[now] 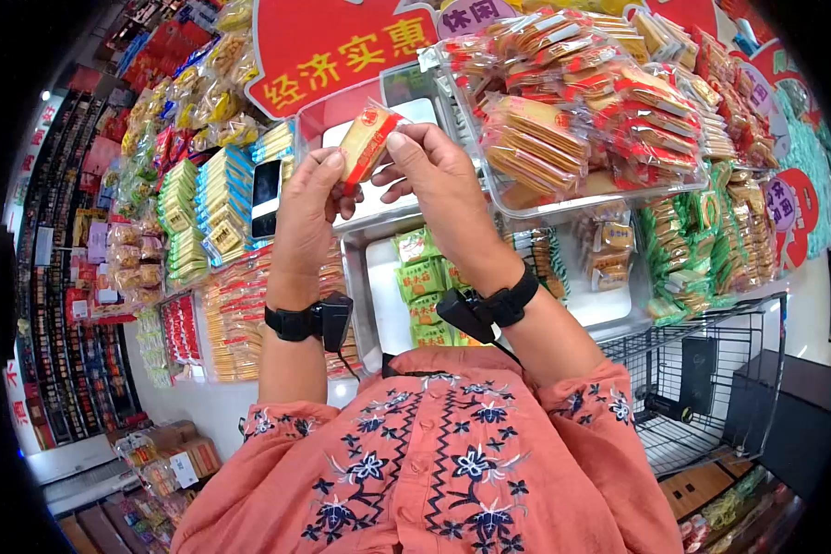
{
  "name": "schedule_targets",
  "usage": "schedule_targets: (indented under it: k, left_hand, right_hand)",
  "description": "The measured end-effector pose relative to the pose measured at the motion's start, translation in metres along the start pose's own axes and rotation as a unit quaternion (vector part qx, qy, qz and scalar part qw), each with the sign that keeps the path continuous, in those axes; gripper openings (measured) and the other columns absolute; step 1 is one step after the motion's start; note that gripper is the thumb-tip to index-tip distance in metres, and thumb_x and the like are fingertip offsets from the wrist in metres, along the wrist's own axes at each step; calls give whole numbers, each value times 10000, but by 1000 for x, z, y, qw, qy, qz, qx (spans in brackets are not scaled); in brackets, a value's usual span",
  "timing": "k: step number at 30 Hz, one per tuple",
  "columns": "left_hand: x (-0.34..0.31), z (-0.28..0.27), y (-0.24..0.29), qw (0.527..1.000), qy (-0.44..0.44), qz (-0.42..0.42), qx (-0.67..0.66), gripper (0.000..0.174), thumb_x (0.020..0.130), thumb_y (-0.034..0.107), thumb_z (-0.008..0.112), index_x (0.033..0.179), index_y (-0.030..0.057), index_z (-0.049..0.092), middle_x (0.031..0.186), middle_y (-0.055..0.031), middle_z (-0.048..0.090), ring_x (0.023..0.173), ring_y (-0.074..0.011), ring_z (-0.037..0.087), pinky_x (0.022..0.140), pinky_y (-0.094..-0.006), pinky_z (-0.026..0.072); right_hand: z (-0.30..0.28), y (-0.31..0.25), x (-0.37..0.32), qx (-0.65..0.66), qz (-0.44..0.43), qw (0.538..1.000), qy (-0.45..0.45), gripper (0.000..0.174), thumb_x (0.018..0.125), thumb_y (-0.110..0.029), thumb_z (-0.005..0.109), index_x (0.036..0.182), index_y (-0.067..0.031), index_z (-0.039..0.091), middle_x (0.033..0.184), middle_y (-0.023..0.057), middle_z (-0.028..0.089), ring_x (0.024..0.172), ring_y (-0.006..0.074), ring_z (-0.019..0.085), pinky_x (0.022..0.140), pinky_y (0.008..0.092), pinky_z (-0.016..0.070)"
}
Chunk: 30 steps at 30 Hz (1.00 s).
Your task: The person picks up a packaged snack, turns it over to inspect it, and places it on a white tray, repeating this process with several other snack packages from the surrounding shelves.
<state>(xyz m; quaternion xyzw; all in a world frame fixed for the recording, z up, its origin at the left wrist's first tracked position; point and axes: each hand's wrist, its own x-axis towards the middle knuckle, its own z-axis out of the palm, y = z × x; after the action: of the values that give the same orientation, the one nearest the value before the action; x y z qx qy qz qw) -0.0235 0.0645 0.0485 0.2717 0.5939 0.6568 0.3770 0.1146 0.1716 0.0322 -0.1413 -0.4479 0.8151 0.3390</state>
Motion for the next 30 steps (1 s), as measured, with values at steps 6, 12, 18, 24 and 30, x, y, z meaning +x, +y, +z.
schedule_targets:
  k: [6, 12, 18, 24, 30]
  left_hand:
    - [1, -9, -14, 999, 17, -14, -31, 313, 979, 297, 647, 1140, 31, 611, 908, -28, 662, 714, -97, 617, 577, -207, 444]
    - [3, -23, -27, 999, 22, -38, -20, 347, 980, 316, 644, 1174, 30, 617, 901, -13, 663, 707, -79, 607, 575, -202, 435]
    - [9, -29, -36, 997, 45, -50, -27, 359, 990, 342, 635, 1163, 28, 612, 893, -13, 659, 706, -82, 606, 580, -208, 433]
    - [26, -37, -54, 997, 61, -43, -2, 355, 998, 347, 626, 1125, 16, 608, 891, -26, 658, 718, -81, 609, 576, -212, 435]
    - [64, -55, -92, 994, 57, 20, 87, 350, 1008, 327, 609, 1167, 15, 599, 904, -34, 651, 705, -83, 600, 564, -205, 430]
  right_hand:
    - [-5, 19, 7, -11, 29, 999, 8, 315, 1027, -290, 570, 1162, -6, 559, 994, 82, 664, 860, 137, 669, 708, 267, 551]
    - [-10, 29, 14, -15, 49, 999, 19, 314, 1015, -265, 588, 1164, 6, 536, 996, 112, 667, 839, 173, 679, 684, 283, 552]
    - [-18, 41, 18, -17, 84, 996, 29, 304, 1005, -226, 592, 1176, 15, 520, 1002, 133, 670, 816, 193, 689, 664, 295, 553]
    - [-24, 57, 29, -48, 109, 992, 47, 317, 996, -223, 575, 1186, 22, 508, 1005, 146, 670, 811, 199, 694, 651, 290, 551]
    - [-42, 91, 63, -107, 89, 990, 38, 307, 1003, -251, 550, 1146, 21, 542, 974, 137, 677, 770, 182, 688, 622, 272, 539]
